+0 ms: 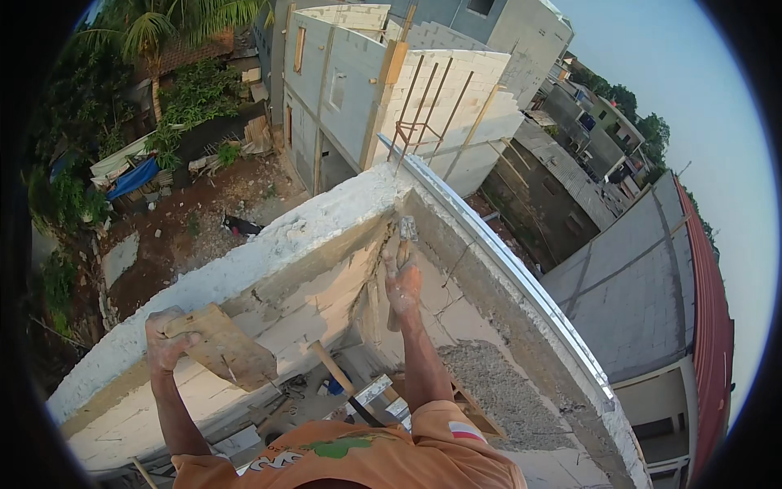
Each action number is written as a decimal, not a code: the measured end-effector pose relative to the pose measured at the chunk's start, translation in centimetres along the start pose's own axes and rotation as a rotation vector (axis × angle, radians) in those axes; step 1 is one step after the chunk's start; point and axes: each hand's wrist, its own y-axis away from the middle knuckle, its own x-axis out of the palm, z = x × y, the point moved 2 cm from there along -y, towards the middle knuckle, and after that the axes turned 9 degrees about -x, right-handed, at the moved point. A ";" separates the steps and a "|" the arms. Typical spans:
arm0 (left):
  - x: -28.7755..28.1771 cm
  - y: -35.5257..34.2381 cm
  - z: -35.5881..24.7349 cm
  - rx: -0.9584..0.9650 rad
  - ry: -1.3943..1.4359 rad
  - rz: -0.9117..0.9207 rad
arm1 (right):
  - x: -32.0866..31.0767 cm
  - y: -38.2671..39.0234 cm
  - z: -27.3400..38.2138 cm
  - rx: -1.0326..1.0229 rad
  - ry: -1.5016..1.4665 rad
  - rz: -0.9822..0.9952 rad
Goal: The person applies mortar to the top of a block wall using a wooden board and a hammer. They handle long metal studs and position them along the wall while moving along a narrow support structure.
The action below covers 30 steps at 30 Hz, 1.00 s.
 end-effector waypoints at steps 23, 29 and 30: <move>-0.1 0.2 0.2 -0.023 -0.010 -0.023 | -4.1 -2.6 6.2 -0.065 -0.106 -0.067; -0.2 -0.2 0.2 -0.022 -0.029 -0.008 | -5.9 -5.9 7.4 -0.503 -0.250 -0.415; -0.1 -0.1 0.1 -0.005 -0.011 0.000 | -4.9 -5.8 6.1 -0.497 -0.251 -0.422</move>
